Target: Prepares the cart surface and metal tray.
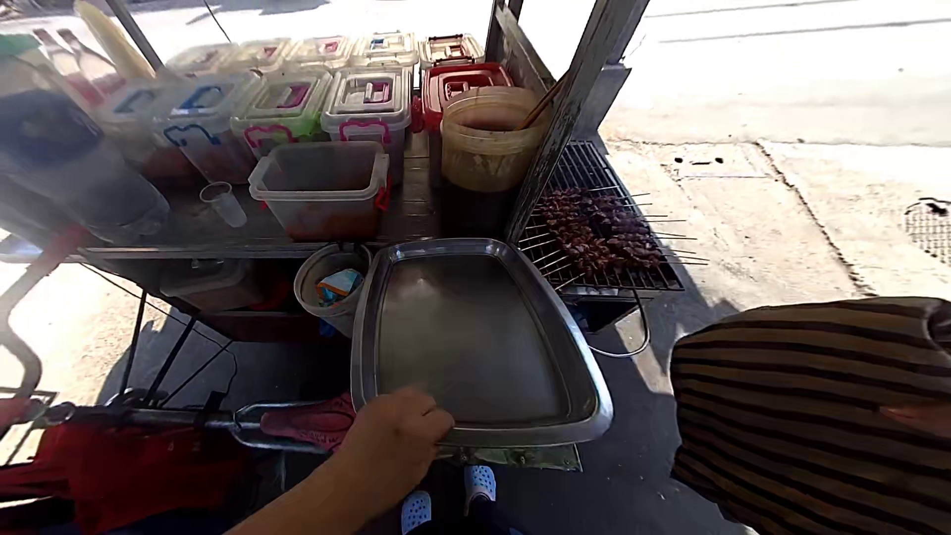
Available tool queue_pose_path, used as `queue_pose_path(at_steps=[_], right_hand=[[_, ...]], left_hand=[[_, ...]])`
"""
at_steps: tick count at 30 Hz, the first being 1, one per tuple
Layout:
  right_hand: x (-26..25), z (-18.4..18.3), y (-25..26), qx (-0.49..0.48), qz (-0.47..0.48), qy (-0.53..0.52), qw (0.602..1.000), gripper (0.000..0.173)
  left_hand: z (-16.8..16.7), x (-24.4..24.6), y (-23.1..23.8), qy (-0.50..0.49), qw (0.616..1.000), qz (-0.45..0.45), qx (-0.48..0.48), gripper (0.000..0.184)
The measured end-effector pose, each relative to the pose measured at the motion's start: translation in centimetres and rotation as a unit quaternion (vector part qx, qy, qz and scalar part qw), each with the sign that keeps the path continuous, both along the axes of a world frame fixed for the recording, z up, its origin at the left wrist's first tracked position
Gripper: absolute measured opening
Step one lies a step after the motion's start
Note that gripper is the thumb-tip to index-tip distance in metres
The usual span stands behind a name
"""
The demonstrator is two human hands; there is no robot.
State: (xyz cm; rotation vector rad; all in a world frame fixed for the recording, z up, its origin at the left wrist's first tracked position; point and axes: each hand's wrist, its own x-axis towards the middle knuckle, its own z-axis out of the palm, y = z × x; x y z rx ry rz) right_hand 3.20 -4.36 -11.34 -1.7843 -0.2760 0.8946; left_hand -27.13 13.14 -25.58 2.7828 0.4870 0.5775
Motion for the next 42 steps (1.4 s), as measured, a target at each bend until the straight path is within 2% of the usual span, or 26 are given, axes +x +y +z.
queue_pose_path(at_steps=[2,4,7,8,9,10,11,13,15,16,18,19,21,22,24,26,30,31,32,33,34,35,36,37,39,42], right_hand=[[-0.6,0.4,0.0,-0.062,0.034,-0.015,0.997,0.036],[0.9,-1.5,0.0,-0.075,0.124,0.004,0.989,0.032],[3.4,-5.4,2.4,0.011,0.291,-0.014,0.957,0.028],[3.6,-6.1,3.7,0.054,0.375,-0.062,0.923,0.039],[3.7,-6.4,5.1,0.097,0.479,-0.131,0.862,0.058],[3.5,-6.5,6.7,0.132,0.571,-0.224,0.779,0.071],[2.9,-6.8,8.0,0.136,0.617,-0.327,0.703,0.076],[2.2,-8.4,9.6,0.057,0.665,-0.438,0.602,0.078],[2.2,-10.6,10.1,-0.136,0.689,-0.455,0.548,0.072],[2.0,-11.9,10.1,-0.196,0.675,-0.445,0.554,0.063],[0.3,-14.3,9.5,-0.178,0.596,-0.435,0.650,0.039],[-1.5,-15.5,9.3,-0.142,0.544,-0.442,0.698,0.036],[-6.1,-17.5,10.0,-0.132,0.469,-0.449,0.749,0.052],[-7.8,-18.5,11.1,-0.174,0.459,-0.446,0.749,0.063],[-9.6,-20.6,13.8,-0.283,0.474,-0.443,0.707,0.079],[-10.0,-21.6,15.5,-0.303,0.513,-0.466,0.655,0.085],[-10.1,-21.8,15.6,-0.215,0.663,-0.486,0.527,0.087],[-10.1,-22.0,15.3,-0.162,0.677,-0.494,0.522,0.083],[-9.9,-22.5,14.7,-0.094,0.657,-0.503,0.553,0.076],[-9.5,-23.2,13.8,-0.010,0.586,-0.521,0.620,0.067],[-9.0,-23.8,13.0,0.066,0.467,-0.529,0.706,0.056],[-8.1,-23.4,12.3,0.079,0.350,-0.500,0.789,0.048],[-6.8,-22.3,11.8,0.029,0.266,-0.441,0.857,0.048],[-5.2,-21.2,11.5,-0.064,0.229,-0.379,0.894,0.055],[-3.1,-20.2,11.9,-0.244,0.257,-0.270,0.895,0.072],[-5.5,-19.0,14.5,-0.274,0.352,-0.256,0.857,0.075]], left_hand=[[6.6,0.9,2.8,-0.014,0.999,0.013,0.035,0.009],[12.5,2.5,5.9,0.026,0.999,0.022,-0.001,0.018],[18.8,5.4,9.1,0.106,0.992,0.053,-0.034,0.023],[20.0,6.1,9.7,0.121,0.991,0.058,-0.018,0.024],[20.8,6.6,10.0,0.135,0.989,0.060,-0.008,0.024],[21.3,6.8,10.1,0.144,0.988,0.063,-0.002,0.024],[21.5,6.8,10.0,0.149,0.987,0.063,0.001,0.024],[21.1,6.5,9.6,0.143,0.988,0.062,-0.006,0.022],[20.1,6.1,8.9,0.136,0.989,0.058,-0.022,0.019],[19.7,5.9,8.5,0.138,0.988,0.056,-0.026,0.019],[18.9,5.5,8.0,0.135,0.989,0.055,-0.031,0.018],[18.6,5.3,7.8,0.130,0.989,0.056,-0.035,0.017],[17.9,5.2,7.6,0.117,0.990,0.059,-0.043,0.018],[17.8,5.3,7.6,0.112,0.991,0.059,-0.044,0.019],[17.7,5.5,7.4,0.107,0.992,0.056,-0.041,0.020],[17.6,5.6,7.3,0.099,0.993,0.052,-0.036,0.019],[17.2,5.5,7.3,0.080,0.995,0.049,-0.036,0.017],[17.2,5.4,7.5,0.075,0.995,0.050,-0.034,0.018],[17.1,5.4,7.5,0.069,0.996,0.047,-0.032,0.018],[17.0,5.3,7.5,0.064,0.997,0.044,-0.028,0.019],[16.8,5.3,7.6,0.057,0.997,0.040,-0.025,0.019],[16.7,5.3,7.6,0.049,0.998,0.037,-0.024,0.019],[16.7,5.2,7.7,0.045,0.998,0.037,-0.024,0.019],[16.6,5.2,7.8,0.040,0.998,0.039,-0.026,0.018],[16.4,5.0,7.9,0.033,0.998,0.044,-0.028,0.017],[16.3,5.2,7.9,0.026,0.999,0.041,-0.024,0.016]])
